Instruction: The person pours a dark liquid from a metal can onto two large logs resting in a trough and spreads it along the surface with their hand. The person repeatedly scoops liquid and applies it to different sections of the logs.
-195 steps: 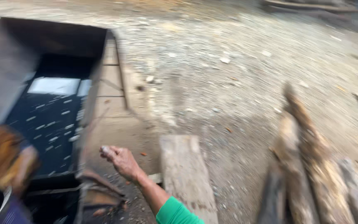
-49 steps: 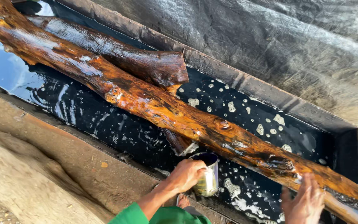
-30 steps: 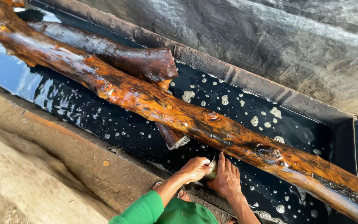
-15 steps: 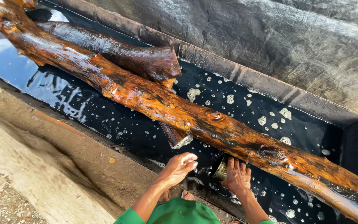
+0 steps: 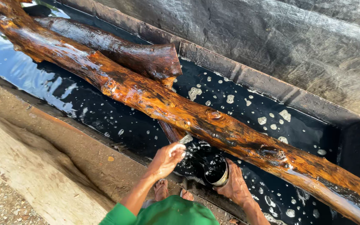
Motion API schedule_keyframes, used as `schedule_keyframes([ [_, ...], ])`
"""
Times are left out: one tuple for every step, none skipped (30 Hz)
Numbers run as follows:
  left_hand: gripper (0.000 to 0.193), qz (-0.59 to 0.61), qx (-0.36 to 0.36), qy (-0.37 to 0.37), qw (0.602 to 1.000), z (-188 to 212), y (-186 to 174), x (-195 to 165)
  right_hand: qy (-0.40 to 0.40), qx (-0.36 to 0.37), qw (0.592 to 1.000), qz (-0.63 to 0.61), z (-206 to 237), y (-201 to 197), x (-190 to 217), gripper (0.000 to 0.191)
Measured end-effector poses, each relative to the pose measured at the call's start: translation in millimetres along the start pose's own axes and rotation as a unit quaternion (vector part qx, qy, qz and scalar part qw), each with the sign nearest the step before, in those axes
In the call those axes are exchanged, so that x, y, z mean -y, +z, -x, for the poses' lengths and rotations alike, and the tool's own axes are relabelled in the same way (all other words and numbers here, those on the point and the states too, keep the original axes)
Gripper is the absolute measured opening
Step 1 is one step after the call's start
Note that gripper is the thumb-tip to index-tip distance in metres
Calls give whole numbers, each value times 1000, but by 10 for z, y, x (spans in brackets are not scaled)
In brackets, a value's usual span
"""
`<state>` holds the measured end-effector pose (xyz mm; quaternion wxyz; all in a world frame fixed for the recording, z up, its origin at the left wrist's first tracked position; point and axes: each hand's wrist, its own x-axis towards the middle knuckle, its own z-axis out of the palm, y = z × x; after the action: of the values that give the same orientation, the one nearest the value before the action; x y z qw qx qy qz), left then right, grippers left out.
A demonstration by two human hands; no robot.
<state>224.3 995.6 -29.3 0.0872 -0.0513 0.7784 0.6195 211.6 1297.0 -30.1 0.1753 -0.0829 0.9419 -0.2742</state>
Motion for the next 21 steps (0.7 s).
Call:
schedule_keyframes([
  [29, -25, 1, -3, 1000, -67, -39, -70, 8, -8, 1000, -20, 38, -34, 39, 125],
  [30, -45, 4, 1, 999, -131, -74, -149, 18, -16, 999, -39, 92, -71, 76, 125],
  [32, -66, 8, 3, 998, -191, -120, -226, 28, -23, 998, -60, 143, -107, 117, 124],
  [34, -87, 11, 7, 996, -261, -168, -305, 24, -45, 995, -80, 187, -143, 163, 125],
  [37, -143, 1, 61, 988, -327, -209, -377, 19, -68, 992, -100, 231, -179, 215, 125],
  [40, -198, -8, 114, 974, -379, -234, -442, 15, -90, 989, -119, 279, -228, 263, 126],
  [43, -250, -17, 168, 953, -453, -253, -498, 19, -90, 983, -159, 325, -291, 307, 123],
  [49, -272, -2, 183, 945, -561, -251, -552, 22, -90, 976, -199, 378, -369, 346, 121],
  [55, -293, 15, 197, 935, -674, -226, -595, 25, -90, 967, -239, 424, -445, 391, 118],
  [61, -314, 30, 211, 925, -778, -192, -621, 48, -102, 974, -197, 461, -527, 429, 123],
  [65, -347, 27, 225, 910, -896, -155, -641, 71, -115, 979, -154, 488, -624, 462, 127],
  [70, -378, 23, 240, 894, -1032, -107, -661, 94, -130, 981, -111, 501, -722, 493, 132],
  [74, -408, 19, 254, 877, -1153, -58, -667, 79, -141, 984, -68, 513, -816, 522, 131],
  [75, -423, 26, 246, 872, -1257, -9, -658, 65, -150, 986, -24, 530, -907, 543, 130],
  [76, -439, 33, 239, 866, -1375, 24, -654, 50, -160, 986, 20, 527, -985, 568, 129],
  [78, -455, 38, 232, 859, -1484, 42, -651, 61, -166, 984, 27, 511, -1053, 597, 129],
  [78, -468, 44, 209, 857, -1555, 57, -630, 72, -169, 982, 34, 503, -1105, 625, 129],
  [78, -481, 51, 185, 856, -1607, 67, -607, 82, -171, 981, 40, 497, -1137, 654, 129],
  [79, -494, 58, 161, 853, -1654, 68, -588, 88, -182, 978, 52, 486, -1154, 686, 128],
  [79, -493, 52, 164, 853, -1676, 71, -564, 94, -193, 974, 65, 474, -1169, 713, 127],
  [79, -491, 44, 164, 854, -1671, 70, -533, 98, -203, 971, 78, 454, -1178, 738, 126],
])
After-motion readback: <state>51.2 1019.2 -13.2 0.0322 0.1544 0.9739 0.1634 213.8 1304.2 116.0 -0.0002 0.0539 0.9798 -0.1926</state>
